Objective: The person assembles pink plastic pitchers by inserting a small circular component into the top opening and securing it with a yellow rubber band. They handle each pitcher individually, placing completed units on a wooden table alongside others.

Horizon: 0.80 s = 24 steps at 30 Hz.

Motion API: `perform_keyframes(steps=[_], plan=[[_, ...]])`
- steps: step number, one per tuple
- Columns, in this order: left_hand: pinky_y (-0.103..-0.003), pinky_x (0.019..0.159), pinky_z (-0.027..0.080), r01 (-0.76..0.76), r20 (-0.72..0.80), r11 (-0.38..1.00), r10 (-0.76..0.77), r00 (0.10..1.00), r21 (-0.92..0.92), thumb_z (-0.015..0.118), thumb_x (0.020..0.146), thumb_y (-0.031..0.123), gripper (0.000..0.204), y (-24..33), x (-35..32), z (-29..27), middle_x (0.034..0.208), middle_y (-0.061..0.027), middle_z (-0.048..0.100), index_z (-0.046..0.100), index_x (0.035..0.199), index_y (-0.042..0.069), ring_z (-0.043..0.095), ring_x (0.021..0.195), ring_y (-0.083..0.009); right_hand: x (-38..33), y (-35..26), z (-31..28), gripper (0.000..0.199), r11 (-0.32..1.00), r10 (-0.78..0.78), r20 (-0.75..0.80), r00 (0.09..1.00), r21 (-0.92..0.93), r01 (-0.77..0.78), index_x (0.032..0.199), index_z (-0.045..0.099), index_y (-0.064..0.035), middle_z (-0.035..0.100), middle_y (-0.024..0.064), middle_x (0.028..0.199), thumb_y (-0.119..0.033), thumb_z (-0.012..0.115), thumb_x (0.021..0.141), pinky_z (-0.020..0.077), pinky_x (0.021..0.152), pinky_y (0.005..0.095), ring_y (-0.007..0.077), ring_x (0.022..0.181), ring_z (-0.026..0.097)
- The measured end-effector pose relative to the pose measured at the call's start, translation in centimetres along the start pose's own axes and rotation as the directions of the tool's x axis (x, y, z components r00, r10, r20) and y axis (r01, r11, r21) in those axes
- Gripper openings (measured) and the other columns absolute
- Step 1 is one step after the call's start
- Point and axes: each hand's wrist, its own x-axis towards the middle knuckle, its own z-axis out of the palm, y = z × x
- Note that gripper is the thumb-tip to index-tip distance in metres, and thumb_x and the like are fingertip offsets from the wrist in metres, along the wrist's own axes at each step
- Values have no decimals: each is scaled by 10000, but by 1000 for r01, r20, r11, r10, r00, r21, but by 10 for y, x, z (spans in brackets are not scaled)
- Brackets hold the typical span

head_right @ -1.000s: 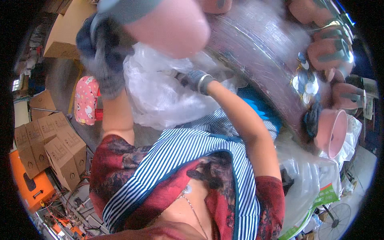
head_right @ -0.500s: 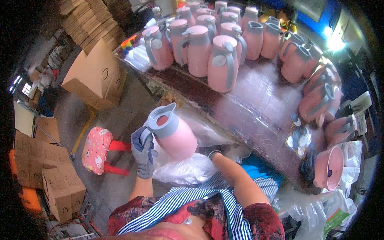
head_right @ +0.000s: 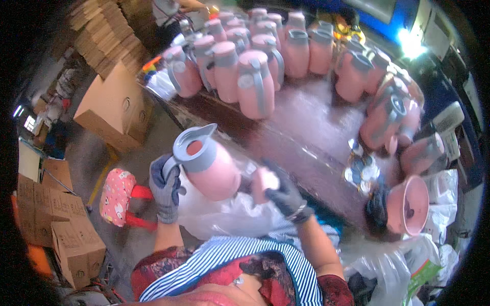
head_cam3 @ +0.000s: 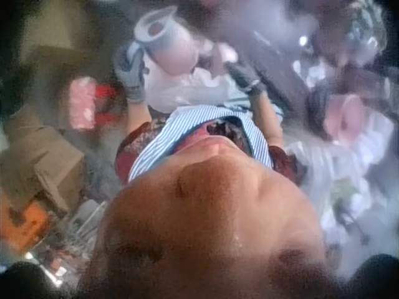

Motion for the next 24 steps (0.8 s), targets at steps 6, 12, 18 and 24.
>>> perform_keyframes(steps=[6, 12, 18, 24], plan=[[-301, 864, 528, -106, 682, 992, 32, 731, 67, 797, 789, 53, 435, -8, -59, 102, 1092, -106, 676, 607, 1177, -1, 644, 990, -161, -79, -129, -37, 917, 87, -796, 20, 605, -985, 148, 1372, 501, -32, 536, 157, 1366, -325, 913, 607, 369, 1073, 444, 333, 1292, 469], [-354, 897, 514, -241, 839, 971, 134, 527, -4, 793, 762, 103, 453, -31, -98, 169, 1091, -130, 678, 622, 1172, 10, 670, 1003, -249, -151, -117, -13, 916, -36, -587, 5, 810, -999, -20, 1402, 482, -33, 367, 288, 1476, -447, 837, 665, 334, 1103, 520, 469, 1338, 398], [-337, 929, 503, -126, 872, 990, 117, 475, -64, 795, 757, 89, 484, -18, -104, 180, 1145, -138, 664, 614, 1200, 16, 647, 1063, -219, -190, -101, -34, 465, -159, -655, 141, 742, -986, 47, 1161, 643, -39, 629, 132, 1162, -81, 781, 719, 492, 929, 455, 337, 1087, 589], [-352, 945, 496, -269, 883, 960, 195, 426, -82, 780, 764, 79, 494, -23, -102, 176, 1159, -144, 657, 601, 1221, 24, 645, 1075, -248, -192, -145, -41, 814, -19, -611, 82, 787, -996, 89, 1261, 638, -100, 577, 174, 1250, -398, 892, 548, 424, 996, 464, 356, 1165, 536]])
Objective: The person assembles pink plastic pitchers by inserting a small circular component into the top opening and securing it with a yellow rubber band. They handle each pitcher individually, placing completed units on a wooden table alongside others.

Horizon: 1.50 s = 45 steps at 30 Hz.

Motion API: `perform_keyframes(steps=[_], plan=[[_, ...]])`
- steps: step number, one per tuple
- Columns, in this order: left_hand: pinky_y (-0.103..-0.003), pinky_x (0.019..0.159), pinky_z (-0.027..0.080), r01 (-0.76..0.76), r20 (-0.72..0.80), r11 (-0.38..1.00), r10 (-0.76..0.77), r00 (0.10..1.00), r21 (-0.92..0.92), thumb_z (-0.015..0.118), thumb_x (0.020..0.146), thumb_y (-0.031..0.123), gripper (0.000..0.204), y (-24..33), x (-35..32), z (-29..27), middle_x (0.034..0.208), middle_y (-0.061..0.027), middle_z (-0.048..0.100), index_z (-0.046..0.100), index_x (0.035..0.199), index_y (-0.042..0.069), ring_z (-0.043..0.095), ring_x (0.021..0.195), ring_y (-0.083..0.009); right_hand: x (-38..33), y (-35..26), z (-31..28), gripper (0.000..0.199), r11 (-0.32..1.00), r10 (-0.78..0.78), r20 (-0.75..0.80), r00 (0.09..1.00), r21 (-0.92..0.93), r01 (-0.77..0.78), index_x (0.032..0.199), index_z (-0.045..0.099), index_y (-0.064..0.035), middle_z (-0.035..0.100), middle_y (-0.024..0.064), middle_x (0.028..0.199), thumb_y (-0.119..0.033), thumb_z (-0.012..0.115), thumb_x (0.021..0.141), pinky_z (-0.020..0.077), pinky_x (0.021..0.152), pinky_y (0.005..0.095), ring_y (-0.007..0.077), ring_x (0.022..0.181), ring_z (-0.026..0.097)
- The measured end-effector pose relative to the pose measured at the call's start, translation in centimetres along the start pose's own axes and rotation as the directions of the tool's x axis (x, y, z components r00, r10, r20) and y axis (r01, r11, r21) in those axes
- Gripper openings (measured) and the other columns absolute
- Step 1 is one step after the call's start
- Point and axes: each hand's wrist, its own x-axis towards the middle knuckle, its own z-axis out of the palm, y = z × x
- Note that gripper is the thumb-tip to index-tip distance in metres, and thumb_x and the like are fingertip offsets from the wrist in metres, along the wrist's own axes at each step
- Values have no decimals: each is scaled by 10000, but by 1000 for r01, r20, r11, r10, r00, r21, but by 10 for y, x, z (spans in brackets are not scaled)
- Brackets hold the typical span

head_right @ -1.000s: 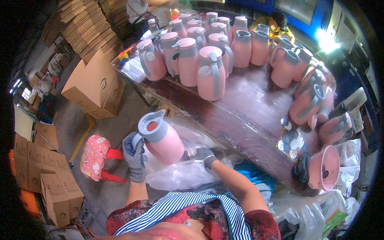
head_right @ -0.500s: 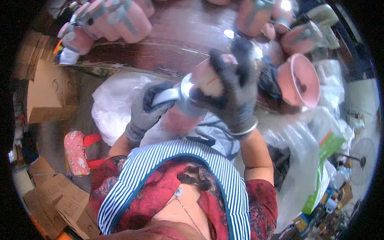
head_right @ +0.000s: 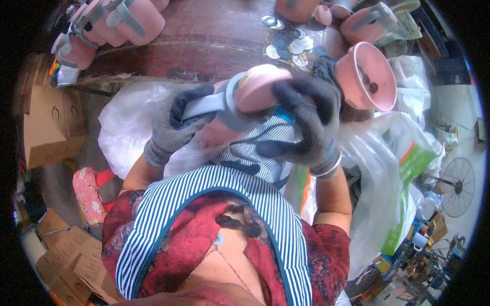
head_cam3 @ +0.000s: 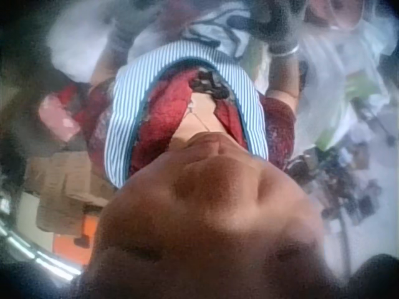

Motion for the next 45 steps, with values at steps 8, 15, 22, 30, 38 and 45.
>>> perform_keyframes(steps=[8, 15, 22, 30, 38, 45], plan=[[-337, 855, 537, 20, 70, 998, -25, 997, 67, 783, 790, 159, 473, -3, -3, -1, 1101, -134, 682, 611, 1216, 46, 690, 984, -234, 23, 18, 29, 850, 995, -88, 354, 931, 73, 66, 1429, 498, -146, 480, 204, 1415, -464, 780, 693, 386, 1043, 505, 416, 1242, 500], [-341, 851, 543, -29, 98, 999, 25, 995, 44, 789, 791, 168, 471, -15, 2, -3, 1095, -123, 681, 612, 1214, 58, 690, 981, -227, 22, 21, 29, 825, 986, -167, 420, 892, 61, 155, 1413, 524, -142, 459, 234, 1421, -597, 667, 739, 383, 1005, 507, 422, 1197, 504], [-347, 882, 531, 51, 114, 999, -49, 992, -15, 771, 772, 147, 473, -14, 2, 9, 1115, -135, 673, 613, 1206, 48, 676, 1004, -251, 4, -5, 27, 921, 988, 51, 375, 926, -156, 8, 1464, 405, -34, 446, 248, 1423, -511, 711, 738, 390, 996, 488, 409, 1244, 473], [-337, 946, 507, 66, 139, 998, -69, 988, 24, 768, 755, 75, 503, -8, 10, 7, 1168, -140, 651, 601, 1226, 18, 643, 1079, -233, 9, -11, 19, 957, 971, 179, 263, 948, -205, -126, 1492, 369, -62, 430, 243, 1438, -421, 809, 720, 358, 1062, 505, 444, 1304, 418], [-361, 901, 530, -33, 102, 998, 39, 994, -60, 754, 740, 87, 466, -26, 13, 1, 1098, -114, 683, 626, 1188, 75, 680, 1019, -268, 40, -21, -40, 981, 961, 240, 651, 720, -57, -269, 1458, 433, -101, 481, 219, 1410, -383, 867, 624, 520, 900, 434, 378, 1142, 600], [-345, 954, 506, 22, 191, 996, -5, 982, -88, 776, 796, 111, 470, -30, 20, -5, 1183, -122, 640, 589, 1220, 32, 625, 1098, -212, 52, 15, 11, 753, 902, -370, 449, 813, -38, 431, 1292, 619, -119, 545, 187, 1351, -555, 673, 680, 394, 1025, 556, 420, 1247, 511]])
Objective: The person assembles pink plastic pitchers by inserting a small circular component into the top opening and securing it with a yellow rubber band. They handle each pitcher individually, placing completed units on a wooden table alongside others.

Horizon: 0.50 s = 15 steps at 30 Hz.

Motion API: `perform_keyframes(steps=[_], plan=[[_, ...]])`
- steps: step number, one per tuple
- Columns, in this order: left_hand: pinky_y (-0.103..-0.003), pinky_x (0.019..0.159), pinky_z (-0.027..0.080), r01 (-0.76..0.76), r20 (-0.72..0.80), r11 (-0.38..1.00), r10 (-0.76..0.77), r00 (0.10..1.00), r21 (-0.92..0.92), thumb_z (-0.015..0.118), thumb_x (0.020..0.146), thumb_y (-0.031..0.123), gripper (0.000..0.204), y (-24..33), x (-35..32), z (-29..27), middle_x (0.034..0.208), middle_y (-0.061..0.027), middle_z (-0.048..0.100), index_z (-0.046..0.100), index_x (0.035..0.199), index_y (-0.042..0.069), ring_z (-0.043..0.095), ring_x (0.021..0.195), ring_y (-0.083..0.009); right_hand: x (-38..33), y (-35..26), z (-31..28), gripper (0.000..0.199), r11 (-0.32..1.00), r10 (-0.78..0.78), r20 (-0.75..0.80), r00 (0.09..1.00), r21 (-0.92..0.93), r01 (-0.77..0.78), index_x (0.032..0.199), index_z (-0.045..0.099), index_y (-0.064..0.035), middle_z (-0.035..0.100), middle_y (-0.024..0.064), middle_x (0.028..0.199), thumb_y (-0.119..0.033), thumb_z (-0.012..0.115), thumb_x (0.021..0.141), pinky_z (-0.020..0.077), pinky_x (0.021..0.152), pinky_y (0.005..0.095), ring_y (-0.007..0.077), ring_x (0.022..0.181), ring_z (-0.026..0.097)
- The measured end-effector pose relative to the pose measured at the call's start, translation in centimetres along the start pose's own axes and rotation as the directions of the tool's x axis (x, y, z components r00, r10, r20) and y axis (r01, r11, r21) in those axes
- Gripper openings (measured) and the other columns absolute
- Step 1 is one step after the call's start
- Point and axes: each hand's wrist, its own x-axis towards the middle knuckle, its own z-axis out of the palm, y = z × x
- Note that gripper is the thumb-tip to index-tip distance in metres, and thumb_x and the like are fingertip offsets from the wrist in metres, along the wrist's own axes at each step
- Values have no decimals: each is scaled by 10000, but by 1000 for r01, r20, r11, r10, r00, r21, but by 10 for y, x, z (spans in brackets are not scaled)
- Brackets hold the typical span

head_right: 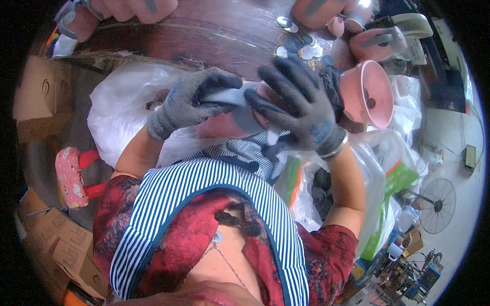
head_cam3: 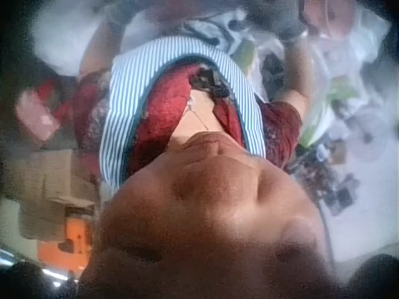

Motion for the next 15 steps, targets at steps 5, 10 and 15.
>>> perform_keyframes(steps=[5, 10, 15], plan=[[-334, 907, 528, 159, -144, 987, -161, 976, -26, 793, 779, 122, 455, -7, -9, 6, 1115, -115, 661, 598, 1178, 27, 649, 1028, -198, -2, -5, 56, 829, 904, 424, -276, 862, 182, -386, 1421, 463, -47, 524, 199, 1345, -360, 766, 717, 380, 1040, 482, 387, 1229, 485], [-315, 807, 535, 178, -167, 984, -177, 970, -5, 812, 747, 135, 396, -9, -15, 15, 995, -105, 688, 645, 1094, 41, 676, 901, -194, 8, -26, 20, 963, 893, 424, -9, 906, 169, -416, 1475, 385, -44, 470, 204, 1416, -499, 770, 718, 338, 1096, 489, 403, 1304, 433], [-327, 752, 530, 129, -178, 990, -117, 977, 55, 805, 752, 170, 331, -4, -11, 21, 918, -105, 695, 668, 1029, 51, 682, 834, -197, -3, -2, 14, 967, 939, 254, 101, 962, 212, -270, 1462, 398, -18, 461, 218, 1429, -464, 779, 692, 340, 1098, 496, 421, 1284, 463]])
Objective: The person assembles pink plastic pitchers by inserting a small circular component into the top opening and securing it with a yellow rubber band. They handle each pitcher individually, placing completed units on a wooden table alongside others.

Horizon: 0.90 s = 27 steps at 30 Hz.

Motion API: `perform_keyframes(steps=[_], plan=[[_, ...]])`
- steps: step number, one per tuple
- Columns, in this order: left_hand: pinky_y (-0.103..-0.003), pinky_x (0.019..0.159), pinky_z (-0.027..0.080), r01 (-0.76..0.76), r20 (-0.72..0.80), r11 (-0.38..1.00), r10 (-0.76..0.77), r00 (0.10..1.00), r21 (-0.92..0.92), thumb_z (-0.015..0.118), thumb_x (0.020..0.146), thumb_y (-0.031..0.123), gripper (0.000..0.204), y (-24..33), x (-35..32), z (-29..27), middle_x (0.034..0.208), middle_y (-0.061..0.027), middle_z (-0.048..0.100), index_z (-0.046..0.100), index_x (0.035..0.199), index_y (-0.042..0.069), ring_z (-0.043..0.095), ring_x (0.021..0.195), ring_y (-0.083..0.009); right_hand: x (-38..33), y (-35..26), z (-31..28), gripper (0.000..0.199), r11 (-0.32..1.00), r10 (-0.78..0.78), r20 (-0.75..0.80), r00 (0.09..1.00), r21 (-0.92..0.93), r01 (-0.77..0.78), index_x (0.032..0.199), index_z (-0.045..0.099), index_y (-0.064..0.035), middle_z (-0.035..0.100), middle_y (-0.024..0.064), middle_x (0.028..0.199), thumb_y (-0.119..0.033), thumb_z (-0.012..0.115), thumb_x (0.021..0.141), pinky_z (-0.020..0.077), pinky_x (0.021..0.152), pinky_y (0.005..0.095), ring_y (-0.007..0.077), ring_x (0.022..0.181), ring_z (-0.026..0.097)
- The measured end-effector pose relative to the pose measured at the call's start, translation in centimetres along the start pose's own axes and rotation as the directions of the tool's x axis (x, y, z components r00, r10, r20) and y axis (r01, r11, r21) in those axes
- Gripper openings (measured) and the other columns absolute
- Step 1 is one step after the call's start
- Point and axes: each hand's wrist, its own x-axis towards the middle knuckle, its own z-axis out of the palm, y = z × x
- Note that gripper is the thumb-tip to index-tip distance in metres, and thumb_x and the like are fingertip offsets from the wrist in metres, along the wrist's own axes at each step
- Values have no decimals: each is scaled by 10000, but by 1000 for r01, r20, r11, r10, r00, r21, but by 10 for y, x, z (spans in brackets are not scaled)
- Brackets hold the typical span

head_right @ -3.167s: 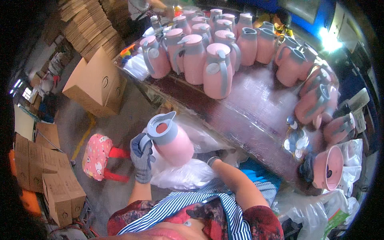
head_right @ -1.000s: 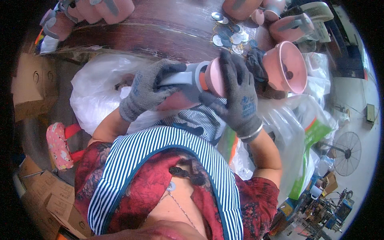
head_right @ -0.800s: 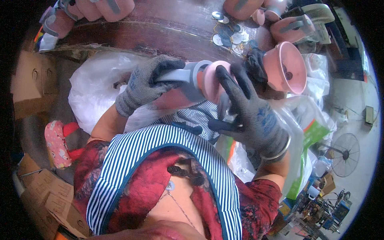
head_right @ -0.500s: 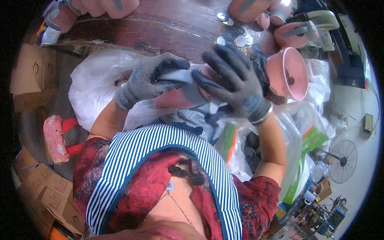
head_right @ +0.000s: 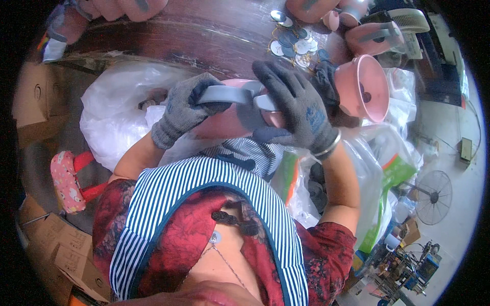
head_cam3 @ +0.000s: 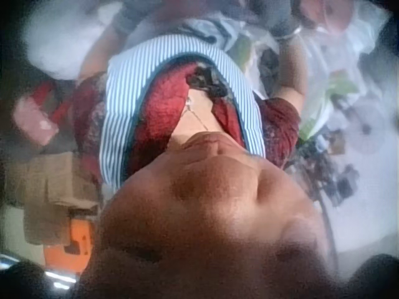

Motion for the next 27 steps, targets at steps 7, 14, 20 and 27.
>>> perform_keyframes(steps=[7, 14, 20, 27], plan=[[-377, 673, 509, -60, -58, 990, 68, 996, 129, 801, 723, 272, 404, 21, -25, 33, 789, -140, 638, 629, 1019, 56, 652, 725, -279, -17, -6, 39, 623, 812, 530, -224, 818, 412, -413, 1437, 405, 19, 490, 225, 1407, -241, 633, 918, 349, 1098, 421, 315, 1301, 484], [-313, 686, 521, -146, 180, 989, 137, 974, 34, 845, 722, 299, 403, -2, 9, -6, 832, -108, 682, 658, 982, 54, 663, 730, -168, -28, -21, -23, 704, 986, -86, 96, 992, -132, 98, 1425, 460, -65, 390, 240, 1486, -437, 636, 854, 289, 1130, 542, 403, 1378, 385], [-391, 693, 518, -92, 91, 995, 94, 991, -28, 765, 735, 259, 349, 42, 4, 34, 829, -148, 656, 652, 1002, 66, 659, 761, -332, -51, 21, 73, 451, 608, 666, -273, 694, 738, -293, 1410, 481, -49, 497, 193, 1403, -249, 458, 1006, 320, 1129, 424, 288, 1331, 451], [-364, 698, 519, -238, 310, 969, 206, 928, 70, 802, 739, 280, 333, 16, 16, 16, 813, -111, 674, 681, 966, 68, 668, 728, -273, -81, -7, 20, 729, 832, 321, -66, 945, 497, -248, 1521, 266, -39, 309, 223, 1543, -408, 559, 964, 203, 1191, 478, 297, 1451, 285]])
